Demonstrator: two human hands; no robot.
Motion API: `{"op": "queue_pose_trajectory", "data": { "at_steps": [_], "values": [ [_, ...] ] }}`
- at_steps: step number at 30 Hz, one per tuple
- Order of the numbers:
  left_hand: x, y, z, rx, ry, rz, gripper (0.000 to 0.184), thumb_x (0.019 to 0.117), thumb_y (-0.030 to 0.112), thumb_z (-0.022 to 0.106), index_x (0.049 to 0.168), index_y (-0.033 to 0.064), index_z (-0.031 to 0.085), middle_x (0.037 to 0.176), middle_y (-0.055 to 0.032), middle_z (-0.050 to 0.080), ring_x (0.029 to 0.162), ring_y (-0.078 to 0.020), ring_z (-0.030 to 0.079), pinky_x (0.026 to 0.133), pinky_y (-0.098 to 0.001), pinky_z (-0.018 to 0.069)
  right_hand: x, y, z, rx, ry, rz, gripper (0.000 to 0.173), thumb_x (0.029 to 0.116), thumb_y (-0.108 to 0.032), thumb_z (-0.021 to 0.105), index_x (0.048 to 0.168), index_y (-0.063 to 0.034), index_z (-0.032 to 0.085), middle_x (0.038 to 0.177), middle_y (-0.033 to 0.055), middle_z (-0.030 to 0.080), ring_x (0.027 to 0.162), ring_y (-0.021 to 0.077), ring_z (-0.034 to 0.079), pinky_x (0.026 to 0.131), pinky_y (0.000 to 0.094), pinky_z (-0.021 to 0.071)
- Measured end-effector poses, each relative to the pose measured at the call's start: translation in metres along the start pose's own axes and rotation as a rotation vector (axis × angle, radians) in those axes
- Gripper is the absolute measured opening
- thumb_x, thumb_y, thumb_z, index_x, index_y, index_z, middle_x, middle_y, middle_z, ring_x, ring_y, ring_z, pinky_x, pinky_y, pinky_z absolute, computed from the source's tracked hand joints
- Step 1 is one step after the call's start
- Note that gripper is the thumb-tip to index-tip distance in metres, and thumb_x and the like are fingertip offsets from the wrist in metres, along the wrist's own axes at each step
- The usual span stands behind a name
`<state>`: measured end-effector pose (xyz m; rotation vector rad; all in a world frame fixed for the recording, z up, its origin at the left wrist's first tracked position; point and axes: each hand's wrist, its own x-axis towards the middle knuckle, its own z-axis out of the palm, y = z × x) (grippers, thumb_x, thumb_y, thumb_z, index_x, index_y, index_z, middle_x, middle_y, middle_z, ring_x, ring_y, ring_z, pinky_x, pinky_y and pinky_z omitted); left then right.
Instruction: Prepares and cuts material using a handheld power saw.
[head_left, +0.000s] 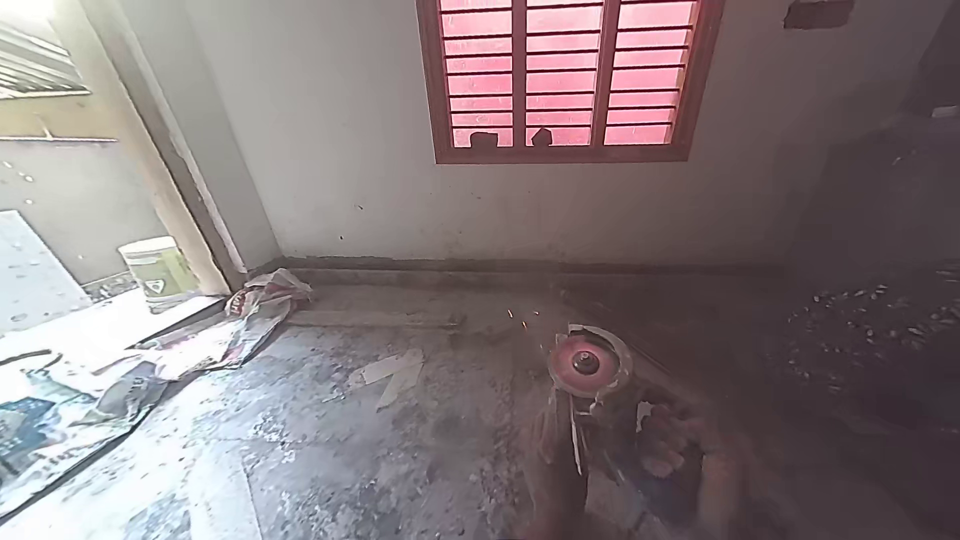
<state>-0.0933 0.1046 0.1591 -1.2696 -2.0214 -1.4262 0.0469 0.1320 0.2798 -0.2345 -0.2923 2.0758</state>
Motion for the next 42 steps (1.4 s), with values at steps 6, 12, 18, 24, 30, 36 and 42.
{"op": "queue_pose_trajectory", "data": {
  "at_steps": [6, 12, 18, 24, 30, 36, 42],
  "values": [
    [-0.005, 0.000, 0.004, -0.047, 0.016, -0.055, 0.043, 0.0907, 0.017, 0.068, 0.133, 0.0102, 0.068, 0.122, -0.0089, 0.073, 0.109, -0.0272, 0.071, 0.094, -0.0472, 0.0578, 0.017, -0.001, -0.024, 0.024, -0.182, 0.052, 0.034, 0.1000, -0.027, 0.033, 0.091, -0.0124, 0.062, 0.060, -0.0039, 0.052, 0.045, 0.0038, 0.051, 0.042, 0.0182, 0.0451],
    [-0.005, -0.001, 0.003, -0.008, 0.027, -0.053, 0.036, 0.0911, 0.017, 0.068, 0.125, 0.0073, 0.072, 0.111, -0.0098, 0.076, 0.101, -0.0280, 0.073, 0.091, -0.0480, 0.0588, 0.019, 0.003, -0.021, -0.057, -0.081, 0.016, 0.041, 0.1010, -0.024, 0.024, 0.076, -0.0165, 0.056, 0.054, -0.0071, 0.048, 0.042, 0.0012, 0.047, 0.041, 0.0151, 0.0409],
    [-0.010, -0.003, 0.005, -0.002, 0.037, -0.041, 0.034, 0.0897, 0.016, 0.068, 0.122, 0.0081, 0.073, 0.112, -0.0094, 0.075, 0.103, -0.0273, 0.073, 0.090, -0.0469, 0.0596, 0.015, 0.001, -0.015, -0.061, -0.031, 0.022, 0.038, 0.1014, -0.022, 0.026, 0.075, -0.0163, 0.053, 0.054, -0.0065, 0.047, 0.042, 0.0028, 0.048, 0.041, 0.0165, 0.0423],
    [-0.003, 0.005, -0.002, 0.077, 0.000, -0.065, 0.045, 0.0925, 0.014, 0.067, 0.137, 0.0118, 0.066, 0.115, -0.0085, 0.075, 0.100, -0.0261, 0.073, 0.087, -0.0473, 0.0595, 0.022, 0.001, -0.008, -0.203, -0.026, -0.036, 0.043, 0.1021, -0.021, 0.022, 0.070, -0.0178, 0.051, 0.052, -0.0081, 0.046, 0.041, -0.0002, 0.045, 0.040, 0.0139, 0.0385],
    [-0.004, 0.002, -0.004, 0.018, 0.019, -0.052, 0.040, 0.0926, 0.017, 0.068, 0.132, 0.0096, 0.068, 0.116, -0.0095, 0.075, 0.103, -0.0280, 0.073, 0.090, -0.0484, 0.0592, 0.016, 0.000, -0.014, -0.117, -0.119, 0.000, 0.044, 0.1047, -0.028, 0.020, 0.084, -0.0139, 0.056, 0.057, -0.0054, 0.051, 0.043, 0.0013, 0.050, 0.040, 0.0146, 0.0427],
    [-0.005, -0.002, -0.003, -0.020, 0.038, -0.039, 0.043, 0.0896, 0.019, 0.067, 0.131, 0.0091, 0.069, 0.113, -0.0113, 0.074, 0.098, -0.0289, 0.072, 0.083, -0.0476, 0.0603, 0.006, -0.002, -0.025, -0.003, -0.182, 0.122, 0.033, 0.0981, -0.024, 0.036, 0.077, -0.0120, 0.058, 0.058, -0.0032, 0.052, 0.046, 0.0051, 0.054, 0.043, 0.0195, 0.0481],
    [-0.009, -0.006, 0.004, -0.011, 0.055, -0.028, 0.043, 0.0918, 0.025, 0.066, 0.132, 0.0093, 0.068, 0.110, -0.0106, 0.074, 0.096, -0.0274, 0.072, 0.084, -0.0455, 0.0602, 0.004, -0.006, -0.032, -0.044, -0.183, 0.126, 0.031, 0.0959, -0.025, 0.043, 0.073, -0.0129, 0.059, 0.057, -0.0031, 0.053, 0.046, 0.0058, 0.054, 0.044, 0.0205, 0.0476]
  ]
}}
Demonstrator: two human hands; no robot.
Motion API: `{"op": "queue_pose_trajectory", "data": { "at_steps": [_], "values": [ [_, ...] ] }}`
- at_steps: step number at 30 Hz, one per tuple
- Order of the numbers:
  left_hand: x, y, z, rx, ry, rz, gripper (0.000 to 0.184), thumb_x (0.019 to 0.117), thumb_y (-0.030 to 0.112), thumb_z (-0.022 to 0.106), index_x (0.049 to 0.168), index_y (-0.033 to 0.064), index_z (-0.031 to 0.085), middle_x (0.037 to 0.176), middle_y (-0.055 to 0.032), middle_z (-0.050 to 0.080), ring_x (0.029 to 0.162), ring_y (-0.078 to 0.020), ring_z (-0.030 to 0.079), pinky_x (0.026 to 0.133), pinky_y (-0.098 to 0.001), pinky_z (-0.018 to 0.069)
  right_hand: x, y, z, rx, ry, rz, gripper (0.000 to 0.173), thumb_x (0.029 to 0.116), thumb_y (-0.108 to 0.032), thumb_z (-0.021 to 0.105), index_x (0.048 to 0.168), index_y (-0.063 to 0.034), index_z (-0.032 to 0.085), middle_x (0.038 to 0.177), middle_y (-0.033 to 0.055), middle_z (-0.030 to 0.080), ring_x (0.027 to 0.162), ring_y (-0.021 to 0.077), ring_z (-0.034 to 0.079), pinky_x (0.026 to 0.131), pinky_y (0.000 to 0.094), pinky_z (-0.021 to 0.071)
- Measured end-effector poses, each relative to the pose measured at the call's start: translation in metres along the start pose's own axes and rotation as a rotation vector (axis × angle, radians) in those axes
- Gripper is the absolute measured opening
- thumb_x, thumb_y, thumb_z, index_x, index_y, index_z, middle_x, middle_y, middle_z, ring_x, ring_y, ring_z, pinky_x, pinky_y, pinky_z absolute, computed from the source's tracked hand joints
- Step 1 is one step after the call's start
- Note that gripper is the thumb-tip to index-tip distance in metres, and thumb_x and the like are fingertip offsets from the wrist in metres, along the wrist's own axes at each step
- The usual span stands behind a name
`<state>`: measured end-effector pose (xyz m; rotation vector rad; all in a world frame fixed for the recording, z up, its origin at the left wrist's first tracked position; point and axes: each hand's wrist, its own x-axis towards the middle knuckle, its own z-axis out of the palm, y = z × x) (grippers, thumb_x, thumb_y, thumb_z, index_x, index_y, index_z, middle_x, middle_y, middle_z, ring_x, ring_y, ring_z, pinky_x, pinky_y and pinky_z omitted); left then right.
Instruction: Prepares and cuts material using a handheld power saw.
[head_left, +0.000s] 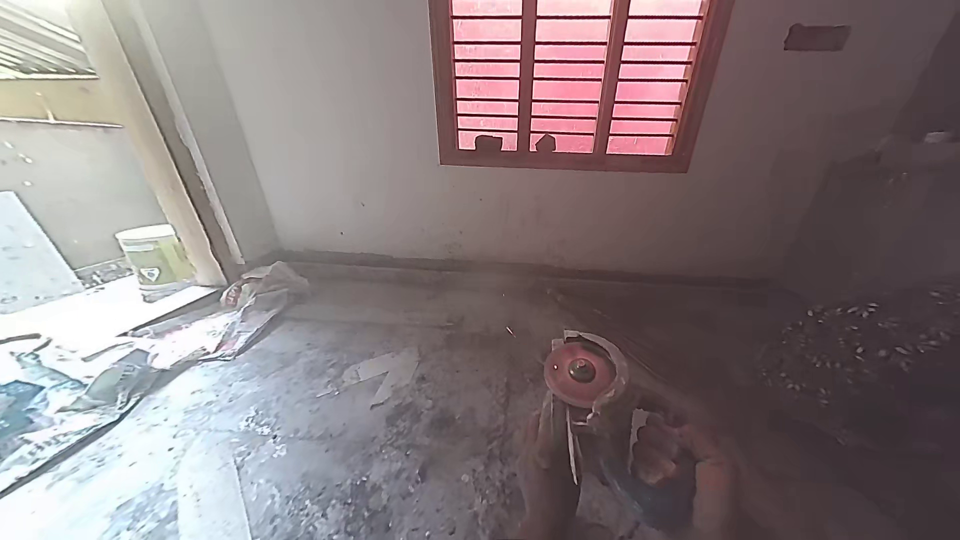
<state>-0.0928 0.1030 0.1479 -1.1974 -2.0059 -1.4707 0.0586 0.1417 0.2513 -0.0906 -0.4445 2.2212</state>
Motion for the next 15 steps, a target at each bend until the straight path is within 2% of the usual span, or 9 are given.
{"op": "queue_pose_trajectory", "data": {
  "at_steps": [2, 5, 10, 12, 15],
  "values": [
    [0.000, 0.001, 0.000, 0.014, 0.009, 0.018, 0.042, 0.0939, 0.025, 0.064, 0.133, 0.0110, 0.068, 0.113, -0.0090, 0.074, 0.098, -0.0264, 0.072, 0.086, -0.0448, 0.0600, 0.000, 0.001, 0.004, -0.054, 0.038, -0.051, 0.027, 0.0946, -0.021, 0.039, 0.075, -0.0138, 0.057, 0.058, -0.0029, 0.052, 0.045, 0.0056, 0.052, 0.043, 0.0204, 0.0471],
    [0.002, 0.005, 0.001, 0.048, 0.002, 0.016, 0.039, 0.0962, 0.023, 0.061, 0.132, 0.0115, 0.068, 0.115, -0.0068, 0.075, 0.099, -0.0250, 0.073, 0.088, -0.0442, 0.0600, 0.002, 0.002, 0.015, -0.138, 0.072, -0.137, 0.033, 0.0981, -0.017, 0.030, 0.078, -0.0153, 0.056, 0.056, -0.0050, 0.050, 0.043, 0.0032, 0.050, 0.041, 0.0180, 0.0451],
    [0.004, 0.010, -0.001, 0.052, -0.015, -0.023, 0.035, 0.0900, 0.015, 0.069, 0.125, 0.0095, 0.072, 0.105, -0.0116, 0.075, 0.096, -0.0294, 0.074, 0.084, -0.0473, 0.0610, 0.009, 0.001, 0.021, -0.192, 0.145, -0.155, 0.041, 0.1003, -0.017, 0.023, 0.072, -0.0172, 0.052, 0.052, -0.0072, 0.046, 0.040, 0.0020, 0.047, 0.040, 0.0166, 0.0428],
    [0.003, 0.010, 0.001, 0.078, 0.008, -0.012, 0.034, 0.0913, 0.017, 0.068, 0.125, 0.0111, 0.072, 0.104, -0.0106, 0.076, 0.095, -0.0281, 0.074, 0.081, -0.0458, 0.0618, 0.013, -0.001, 0.017, -0.236, 0.144, -0.180, 0.038, 0.0996, -0.017, 0.024, 0.076, -0.0169, 0.053, 0.053, -0.0071, 0.046, 0.040, 0.0021, 0.047, 0.040, 0.0169, 0.0434],
    [0.001, 0.008, 0.005, 0.122, 0.005, -0.010, 0.035, 0.0924, 0.020, 0.068, 0.127, 0.0122, 0.071, 0.103, -0.0092, 0.075, 0.093, -0.0264, 0.074, 0.079, -0.0438, 0.0623, 0.018, -0.002, 0.018, -0.255, 0.198, -0.185, 0.034, 0.0988, -0.016, 0.027, 0.073, -0.0167, 0.050, 0.053, -0.0062, 0.045, 0.040, 0.0036, 0.046, 0.039, 0.0184, 0.0414]
  ]
}}
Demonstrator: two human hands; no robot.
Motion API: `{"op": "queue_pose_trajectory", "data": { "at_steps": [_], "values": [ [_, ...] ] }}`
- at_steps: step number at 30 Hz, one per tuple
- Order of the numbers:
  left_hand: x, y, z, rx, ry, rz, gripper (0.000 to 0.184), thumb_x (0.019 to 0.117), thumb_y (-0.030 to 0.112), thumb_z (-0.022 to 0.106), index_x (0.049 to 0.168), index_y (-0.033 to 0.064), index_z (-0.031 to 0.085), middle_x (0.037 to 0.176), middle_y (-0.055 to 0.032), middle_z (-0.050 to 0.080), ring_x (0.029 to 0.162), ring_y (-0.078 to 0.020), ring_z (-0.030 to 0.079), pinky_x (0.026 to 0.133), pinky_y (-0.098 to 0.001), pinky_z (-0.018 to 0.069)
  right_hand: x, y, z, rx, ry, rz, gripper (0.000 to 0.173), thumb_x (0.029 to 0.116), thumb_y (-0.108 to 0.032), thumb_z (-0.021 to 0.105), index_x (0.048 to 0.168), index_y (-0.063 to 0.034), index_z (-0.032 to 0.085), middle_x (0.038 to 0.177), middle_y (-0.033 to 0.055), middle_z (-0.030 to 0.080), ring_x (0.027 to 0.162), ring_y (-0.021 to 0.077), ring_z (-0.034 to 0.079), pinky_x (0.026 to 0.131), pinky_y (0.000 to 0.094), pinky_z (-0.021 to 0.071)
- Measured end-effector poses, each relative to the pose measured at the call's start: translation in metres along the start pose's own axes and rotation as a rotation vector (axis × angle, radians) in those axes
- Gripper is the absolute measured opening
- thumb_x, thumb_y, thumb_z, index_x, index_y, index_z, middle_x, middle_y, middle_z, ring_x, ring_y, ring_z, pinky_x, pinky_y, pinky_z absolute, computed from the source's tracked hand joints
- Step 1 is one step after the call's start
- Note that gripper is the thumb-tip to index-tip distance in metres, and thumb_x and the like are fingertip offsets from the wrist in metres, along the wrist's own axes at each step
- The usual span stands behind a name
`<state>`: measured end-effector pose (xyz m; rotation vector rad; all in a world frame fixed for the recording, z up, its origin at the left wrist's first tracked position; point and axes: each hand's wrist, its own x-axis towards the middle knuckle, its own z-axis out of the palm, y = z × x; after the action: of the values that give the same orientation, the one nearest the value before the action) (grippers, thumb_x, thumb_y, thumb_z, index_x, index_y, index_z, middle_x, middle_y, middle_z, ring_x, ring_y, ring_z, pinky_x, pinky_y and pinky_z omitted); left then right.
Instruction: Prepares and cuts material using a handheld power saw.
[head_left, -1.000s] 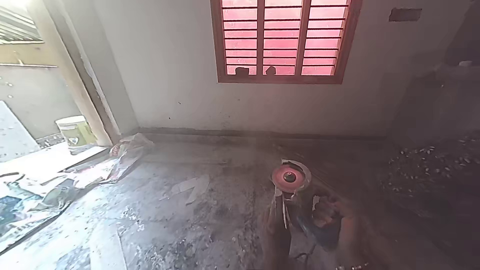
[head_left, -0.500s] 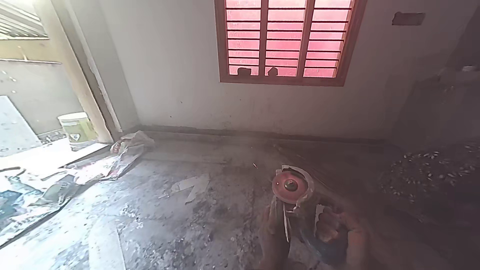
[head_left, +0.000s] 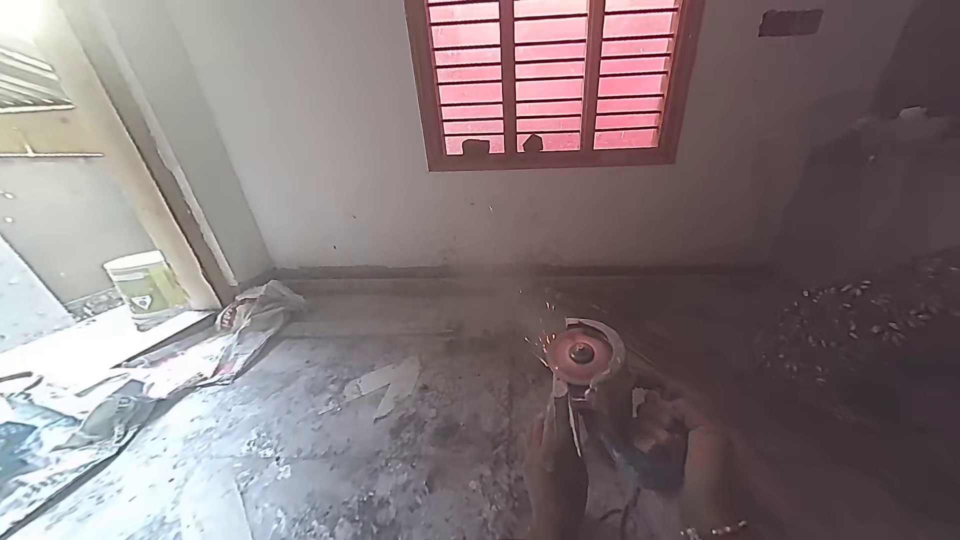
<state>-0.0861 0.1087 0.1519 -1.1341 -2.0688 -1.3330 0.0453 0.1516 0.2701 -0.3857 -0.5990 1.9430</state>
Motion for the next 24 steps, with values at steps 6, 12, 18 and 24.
{"op": "queue_pose_trajectory", "data": {
  "at_steps": [6, 12, 18, 24],
  "values": [
    [0.003, 0.000, 0.003, 0.079, -0.022, -0.002, 0.045, 0.0896, 0.018, 0.069, 0.132, 0.0055, 0.067, 0.101, -0.0106, 0.075, 0.092, -0.0267, 0.075, 0.077, -0.0447, 0.0626, 0.020, -0.003, 0.002, 0.024, -0.029, 0.027, 0.039, 0.1030, -0.018, 0.022, 0.073, -0.0160, 0.048, 0.052, -0.0064, 0.044, 0.040, 0.0029, 0.045, 0.038, 0.0169, 0.0404],
    [0.003, -0.007, 0.000, -0.079, -0.025, 0.009, 0.037, 0.0883, 0.016, 0.069, 0.124, 0.0063, 0.072, 0.111, -0.0132, 0.074, 0.103, -0.0298, 0.072, 0.090, -0.0480, 0.0594, -0.045, -0.036, 0.082, -0.032, 0.229, 0.127, 0.040, 0.1067, -0.007, 0.019, 0.073, -0.0150, 0.040, 0.046, -0.0066, 0.034, 0.034, 0.0000, 0.036, 0.033, 0.0141, 0.0298],
    [0.001, -0.017, -0.003, -0.152, -0.018, 0.007, 0.042, 0.0865, 0.019, 0.071, 0.127, 0.0059, 0.071, 0.109, -0.0133, 0.074, 0.100, -0.0287, 0.072, 0.087, -0.0476, 0.0593, -0.023, -0.009, -0.005, 0.152, -0.156, 0.224, 0.028, 0.0945, -0.016, 0.035, 0.076, -0.0152, 0.056, 0.055, -0.0061, 0.048, 0.043, 0.0017, 0.049, 0.042, 0.0170, 0.0440],
    [0.003, -0.006, -0.010, -0.142, -0.018, 0.010, 0.036, 0.0885, 0.014, 0.068, 0.123, 0.0065, 0.072, 0.121, -0.0138, 0.073, 0.110, -0.0317, 0.071, 0.092, -0.0495, 0.0584, -0.017, -0.016, -0.022, 0.096, -0.394, 0.220, 0.017, 0.0933, -0.019, 0.052, 0.094, -0.0132, 0.068, 0.064, -0.0046, 0.056, 0.051, 0.0038, 0.056, 0.047, 0.0193, 0.0477]
  ]
}}
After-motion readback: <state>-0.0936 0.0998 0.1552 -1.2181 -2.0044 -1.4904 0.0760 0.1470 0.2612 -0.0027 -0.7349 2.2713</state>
